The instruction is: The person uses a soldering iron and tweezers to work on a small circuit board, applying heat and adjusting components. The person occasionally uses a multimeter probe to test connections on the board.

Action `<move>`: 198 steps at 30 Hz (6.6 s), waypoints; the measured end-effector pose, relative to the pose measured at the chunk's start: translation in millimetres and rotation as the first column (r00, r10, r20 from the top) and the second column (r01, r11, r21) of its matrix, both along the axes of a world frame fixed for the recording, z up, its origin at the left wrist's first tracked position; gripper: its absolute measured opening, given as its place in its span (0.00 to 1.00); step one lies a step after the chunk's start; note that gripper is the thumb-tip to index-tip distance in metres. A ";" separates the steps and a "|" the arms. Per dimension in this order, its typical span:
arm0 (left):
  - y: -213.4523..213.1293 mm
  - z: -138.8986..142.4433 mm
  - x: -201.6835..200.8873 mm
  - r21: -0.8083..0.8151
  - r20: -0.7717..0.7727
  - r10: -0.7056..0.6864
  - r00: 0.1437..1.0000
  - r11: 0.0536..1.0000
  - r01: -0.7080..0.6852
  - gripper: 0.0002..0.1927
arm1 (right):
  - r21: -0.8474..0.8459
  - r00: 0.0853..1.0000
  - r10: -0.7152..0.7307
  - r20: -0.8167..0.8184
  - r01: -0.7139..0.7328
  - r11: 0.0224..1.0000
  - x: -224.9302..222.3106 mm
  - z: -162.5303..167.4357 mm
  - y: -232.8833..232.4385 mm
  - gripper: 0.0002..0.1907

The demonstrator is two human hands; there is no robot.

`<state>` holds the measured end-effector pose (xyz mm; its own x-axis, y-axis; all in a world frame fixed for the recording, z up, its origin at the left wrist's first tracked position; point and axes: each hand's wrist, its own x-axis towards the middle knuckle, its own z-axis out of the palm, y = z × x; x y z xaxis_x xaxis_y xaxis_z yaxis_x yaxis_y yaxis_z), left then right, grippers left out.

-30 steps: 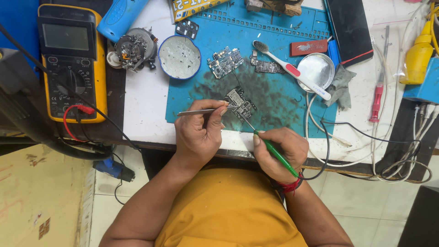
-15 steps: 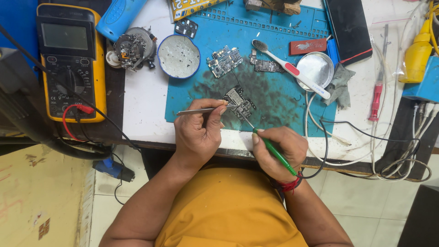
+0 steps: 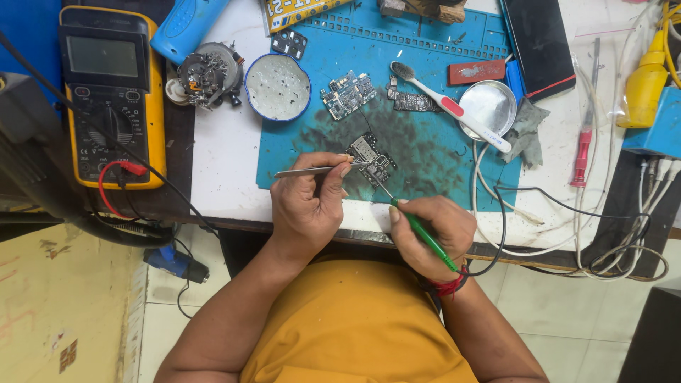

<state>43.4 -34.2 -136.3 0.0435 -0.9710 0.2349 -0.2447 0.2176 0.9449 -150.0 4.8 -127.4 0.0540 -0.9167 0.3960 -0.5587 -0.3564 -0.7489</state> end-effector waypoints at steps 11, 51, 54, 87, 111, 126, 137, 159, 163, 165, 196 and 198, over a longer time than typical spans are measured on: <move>0.8 -0.5 -0.3 0.001 -0.006 0.001 1.000 1.000 -0.001 0.05 | 0.044 0.997 -0.067 0.028 0.066 0.997 1.6 0.6 1.5 0.07; 6.8 3.8 2.6 0.004 -0.006 0.011 1.000 1.000 -0.011 0.04 | 0.000 0.946 -0.016 -0.324 0.017 1.000 19.7 29.7 -27.4 0.27; 10.2 4.6 4.7 0.048 -0.078 0.022 0.997 0.999 -0.018 0.07 | -0.070 0.918 0.027 -0.396 -0.059 0.996 14.0 32.0 -33.8 0.27; 0.2 -1.0 -4.7 0.030 -0.091 -0.037 0.995 0.999 0.040 0.05 | 0.148 0.964 -0.164 0.211 0.134 0.980 -13.5 -19.0 17.0 0.08; -3.1 -7.4 -6.7 0.023 -0.035 -0.023 0.999 0.999 0.024 0.04 | 0.059 0.992 -0.105 0.069 0.101 0.993 -6.8 -13.2 -0.1 0.06; -1.7 -6.3 -7.3 0.016 -0.017 -0.013 1.000 1.000 0.013 0.04 | 0.073 0.992 -0.094 0.080 0.088 0.993 -7.7 -12.7 0.6 0.06; -0.8 -7.9 -7.7 0.005 -0.006 -0.012 1.000 1.000 0.012 0.04 | 0.064 0.993 -0.093 0.073 0.089 0.994 -6.8 -12.3 0.9 0.06; -0.2 -8.9 -6.3 -0.002 0.013 -0.018 1.000 1.000 0.018 0.04 | 0.068 0.991 -0.114 0.069 0.109 0.992 -7.6 -15.1 2.8 0.05; 0.2 -9.2 -6.0 0.008 0.008 -0.014 1.000 1.000 0.014 0.04 | 0.056 0.990 -0.129 0.063 0.125 0.991 -6.7 -15.9 3.1 0.05; 0.4 -9.1 -6.2 0.002 0.007 -0.015 1.000 1.000 0.015 0.04 | 0.039 0.992 -0.111 0.054 0.109 0.993 -6.9 -15.7 3.6 0.05; -0.4 -8.5 -6.1 -0.003 -0.002 -0.017 1.000 1.000 0.017 0.04 | 0.042 0.994 -0.104 0.040 0.102 0.994 -6.9 -12.2 1.3 0.06; -0.2 -8.9 -6.5 -0.005 -0.001 -0.015 1.000 1.000 0.015 0.04 | 0.019 0.997 -0.052 0.049 0.051 0.999 -7.5 -11.9 1.3 0.06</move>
